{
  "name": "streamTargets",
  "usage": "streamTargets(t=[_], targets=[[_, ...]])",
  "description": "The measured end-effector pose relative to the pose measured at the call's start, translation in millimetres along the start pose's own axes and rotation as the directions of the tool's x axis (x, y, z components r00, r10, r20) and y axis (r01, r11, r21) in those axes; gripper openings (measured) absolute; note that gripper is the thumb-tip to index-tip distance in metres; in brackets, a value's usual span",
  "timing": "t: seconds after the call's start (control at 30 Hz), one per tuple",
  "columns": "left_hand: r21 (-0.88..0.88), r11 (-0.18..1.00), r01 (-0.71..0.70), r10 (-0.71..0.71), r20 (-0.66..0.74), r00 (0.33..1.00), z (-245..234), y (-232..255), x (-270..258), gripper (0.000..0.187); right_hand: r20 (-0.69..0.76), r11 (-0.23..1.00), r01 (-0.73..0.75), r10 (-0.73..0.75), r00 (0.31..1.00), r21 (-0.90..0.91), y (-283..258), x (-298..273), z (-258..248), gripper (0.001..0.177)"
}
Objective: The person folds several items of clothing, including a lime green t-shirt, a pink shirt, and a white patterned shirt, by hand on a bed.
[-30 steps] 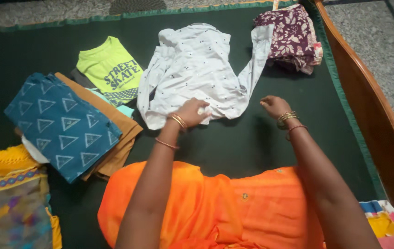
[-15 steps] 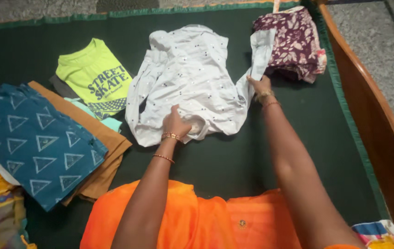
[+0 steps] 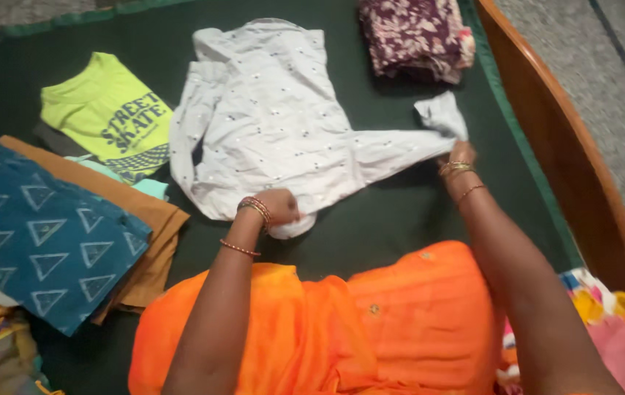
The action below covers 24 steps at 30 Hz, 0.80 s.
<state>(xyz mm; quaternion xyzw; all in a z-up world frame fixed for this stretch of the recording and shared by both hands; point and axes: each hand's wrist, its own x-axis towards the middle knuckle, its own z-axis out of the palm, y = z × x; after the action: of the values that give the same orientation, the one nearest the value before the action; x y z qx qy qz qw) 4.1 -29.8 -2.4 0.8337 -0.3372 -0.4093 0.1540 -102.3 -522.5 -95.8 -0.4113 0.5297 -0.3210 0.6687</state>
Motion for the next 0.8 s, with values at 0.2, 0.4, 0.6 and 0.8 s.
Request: streamTargets(t=[0.2, 0.4, 0.6, 0.8], targets=[[0.163, 0.944, -0.287, 0.328, -0.563, 0.759, 54.3, 42.3, 35.4, 0.038, -0.003, 0.958, -0.244, 0.246, 0.969, -0.152, 6.5, -0.9, -9.1, 0.039], [0.599, 0.789, -0.138, 0.467, -0.439, 0.768, 91.5, 50.1, 56.1, 0.071, 0.118, 0.993, -0.116, 0.113, 0.987, 0.014, 14.3, 10.0, 4.8, 0.044], [0.430, 0.878, -0.211, 0.406, -0.435, 0.804, 81.4, 40.9, 69.5, 0.056, 0.408, 0.912, 0.114, -0.285, 0.868, 0.395, -25.5, 46.6, -18.4, 0.033], [0.221, 0.940, -0.260, 0.324, -0.337, 0.884, 57.5, 51.8, 49.6, 0.051, 0.240, 0.942, -0.115, 0.038, 0.970, 0.317, -22.5, 53.9, -56.4, 0.031]])
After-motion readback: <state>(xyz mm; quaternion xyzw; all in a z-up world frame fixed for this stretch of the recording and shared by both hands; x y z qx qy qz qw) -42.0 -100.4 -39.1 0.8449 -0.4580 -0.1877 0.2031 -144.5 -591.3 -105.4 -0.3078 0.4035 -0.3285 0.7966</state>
